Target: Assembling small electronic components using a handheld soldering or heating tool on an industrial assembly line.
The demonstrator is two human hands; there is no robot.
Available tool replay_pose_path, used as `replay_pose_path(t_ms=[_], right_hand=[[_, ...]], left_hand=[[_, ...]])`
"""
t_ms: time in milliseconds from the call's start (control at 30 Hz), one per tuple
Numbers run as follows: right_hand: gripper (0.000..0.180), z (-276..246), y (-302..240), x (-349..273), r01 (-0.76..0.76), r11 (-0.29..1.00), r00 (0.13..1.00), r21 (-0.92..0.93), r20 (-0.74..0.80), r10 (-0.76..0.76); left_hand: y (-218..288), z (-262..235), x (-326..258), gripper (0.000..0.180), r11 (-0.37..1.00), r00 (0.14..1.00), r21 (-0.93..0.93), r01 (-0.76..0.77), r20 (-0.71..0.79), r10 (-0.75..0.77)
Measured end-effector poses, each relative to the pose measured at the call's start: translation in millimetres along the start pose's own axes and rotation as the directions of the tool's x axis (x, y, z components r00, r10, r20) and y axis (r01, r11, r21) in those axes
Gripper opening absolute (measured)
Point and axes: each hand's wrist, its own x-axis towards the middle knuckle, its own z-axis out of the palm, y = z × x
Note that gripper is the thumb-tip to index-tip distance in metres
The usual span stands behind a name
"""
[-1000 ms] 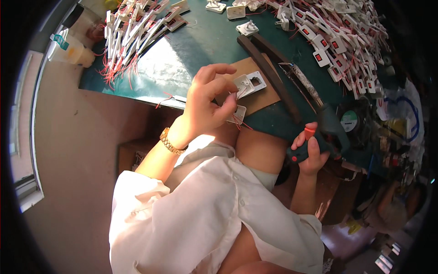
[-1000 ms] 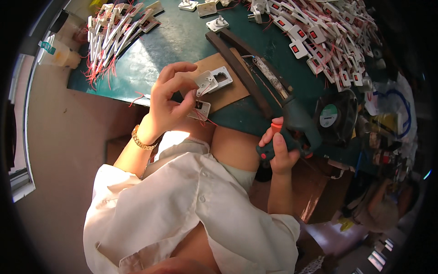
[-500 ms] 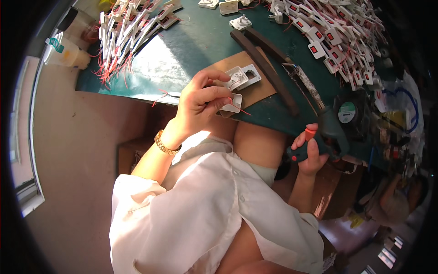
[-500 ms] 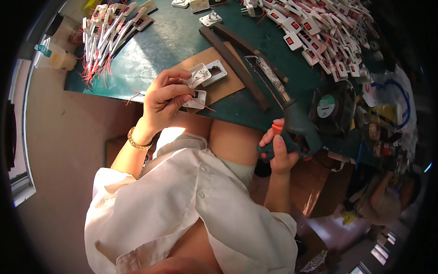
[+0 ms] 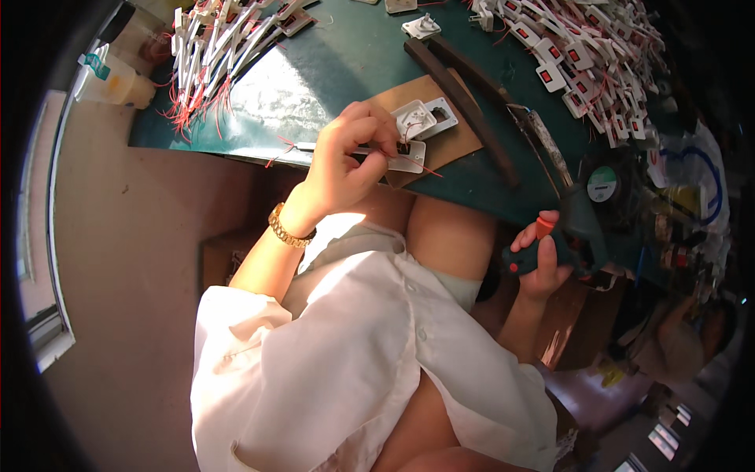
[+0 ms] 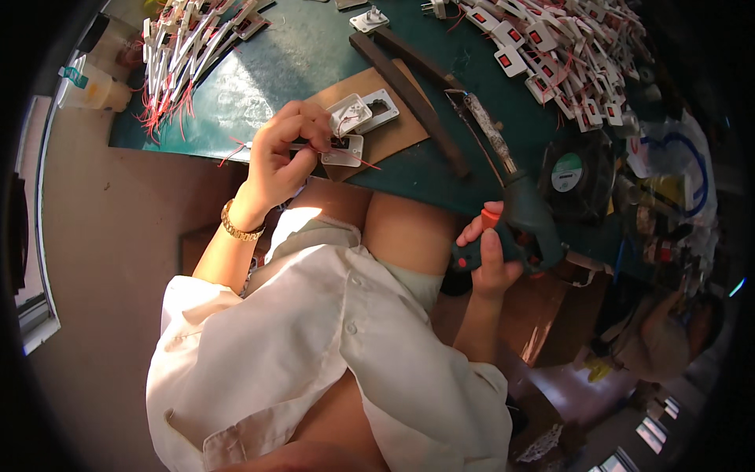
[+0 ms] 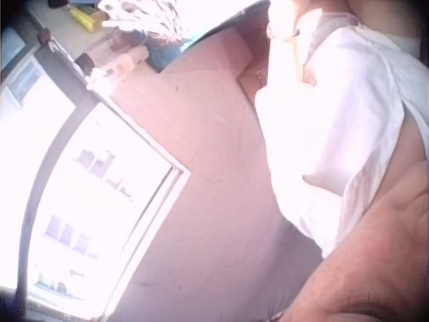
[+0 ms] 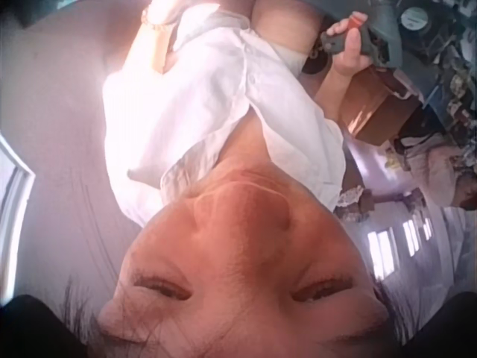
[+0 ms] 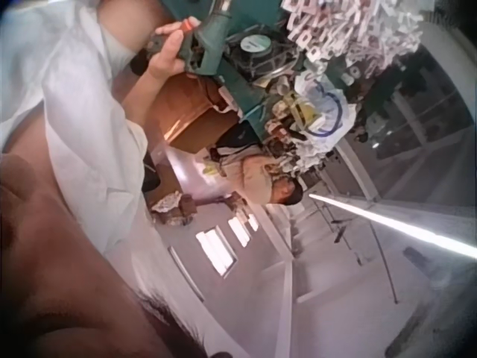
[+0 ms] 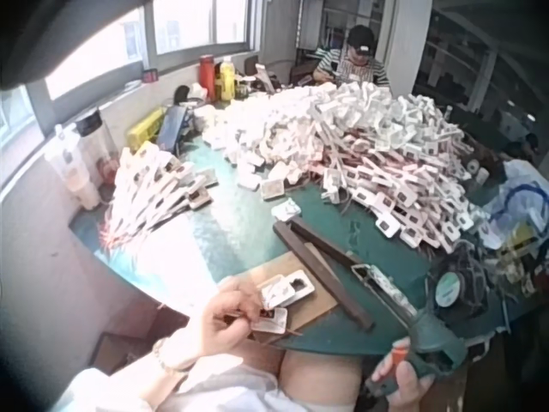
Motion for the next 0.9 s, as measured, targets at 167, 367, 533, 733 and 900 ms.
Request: replay_pose_path(t_ms=[167,367,533,733,900], right_hand=[[0.038,6.5,-0.9,-3.3,-0.019,1.000,1.000,-0.014,0.007,0.019],[0.038,7.5,-2.2,-6.7,-0.015,0.999,1.000,-0.040,0.009,0.015],[0.037,7.3,-2.7,-11.3,-0.017,0.999,1.000,-0.037,-0.002,0.017],[0.038,7.4,-2.4,-14.6,-0.047,0.999,0.999,-0.026,-0.018,0.047],[0.039,10.2,-3.0,-16.2,-0.057,0.998,0.998,-0.012,-0.016,0.057]], left_hand=[[4.8,-6.3,3.3,0.007,0.982,0.970,0.029,-0.189,0.164,0.182],[23.7,14.5,0.4,0.016,0.840,0.985,0.522,-0.149,0.157,0.076],[19.3,10.0,-1.5,0.022,0.791,0.962,0.567,-0.230,0.256,0.096],[19.7,3.9,-2.4,0.015,0.735,0.929,0.599,-0.318,0.350,0.118],[9.9,8.7,-2.1,0.020,0.806,0.948,0.508,-0.305,0.242,0.206]])
